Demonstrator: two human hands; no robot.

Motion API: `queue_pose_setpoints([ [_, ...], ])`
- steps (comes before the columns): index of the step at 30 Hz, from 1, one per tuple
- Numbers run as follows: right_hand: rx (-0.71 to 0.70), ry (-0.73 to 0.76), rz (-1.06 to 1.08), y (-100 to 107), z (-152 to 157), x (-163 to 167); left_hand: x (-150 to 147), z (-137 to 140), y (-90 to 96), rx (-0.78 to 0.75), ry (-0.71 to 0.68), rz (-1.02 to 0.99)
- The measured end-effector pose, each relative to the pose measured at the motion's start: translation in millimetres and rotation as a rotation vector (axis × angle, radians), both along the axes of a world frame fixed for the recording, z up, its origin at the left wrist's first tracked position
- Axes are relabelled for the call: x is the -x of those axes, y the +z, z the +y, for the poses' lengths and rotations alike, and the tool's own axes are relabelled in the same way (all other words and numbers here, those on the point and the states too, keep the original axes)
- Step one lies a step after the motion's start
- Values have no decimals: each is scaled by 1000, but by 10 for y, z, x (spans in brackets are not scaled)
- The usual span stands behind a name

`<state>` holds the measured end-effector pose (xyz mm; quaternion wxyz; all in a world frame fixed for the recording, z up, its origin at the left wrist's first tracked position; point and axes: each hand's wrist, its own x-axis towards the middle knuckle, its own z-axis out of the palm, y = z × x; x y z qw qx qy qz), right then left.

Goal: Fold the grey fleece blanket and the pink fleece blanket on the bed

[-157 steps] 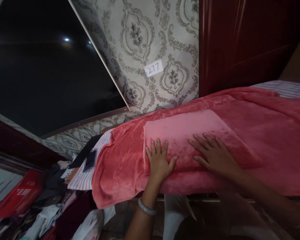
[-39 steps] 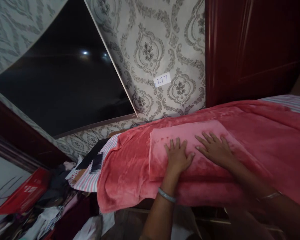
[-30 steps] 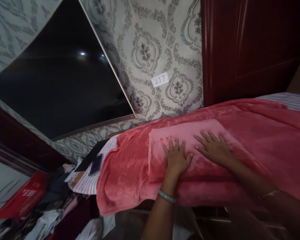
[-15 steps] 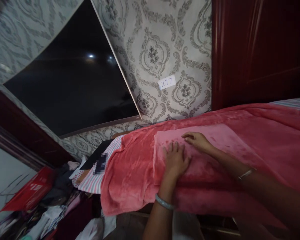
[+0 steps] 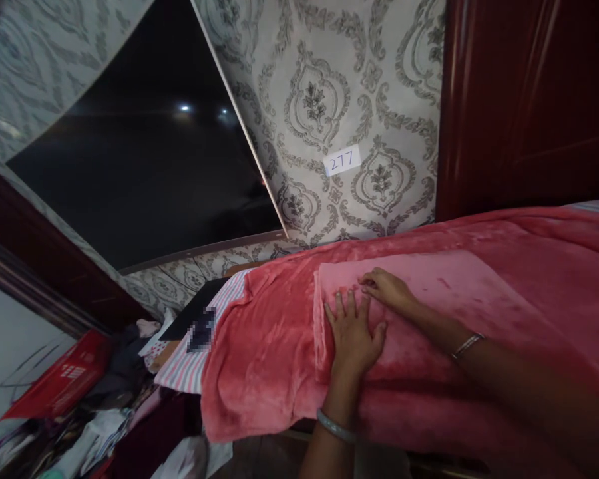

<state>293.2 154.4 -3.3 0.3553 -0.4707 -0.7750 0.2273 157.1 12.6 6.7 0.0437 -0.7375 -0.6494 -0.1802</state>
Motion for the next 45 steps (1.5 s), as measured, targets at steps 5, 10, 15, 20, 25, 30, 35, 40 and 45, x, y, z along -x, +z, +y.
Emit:
queue_pose_setpoints([
  [5,-40,-13,107,-41,-25,-2,4,-9,-12,-14,-6,-8],
  [10,-20,-17,246,-95,40,-20,2,-8,-13,-7,3,-11],
  [15,0,-63,332,-156,76,-44,6,-7,-4,7,2,-15],
  [20,-46,-107,301,-76,-13,-56,4,-13,23,9,-1,-17],
  [25,-140,-114,139,125,-167,-332,8,-4,18,6,2,-8],
  [30,-148,-211,-66,30,-436,-1022,13,15,24,26,2,-8],
  [35,-130,-313,-412,-289,-777,-1488,9,29,50,63,13,-1],
  [40,-123,-334,-381,-403,-843,-1475,2,45,71,87,21,17],
  [45,-162,-348,-363,-391,-834,-1449,54,63,228,181,21,29],
])
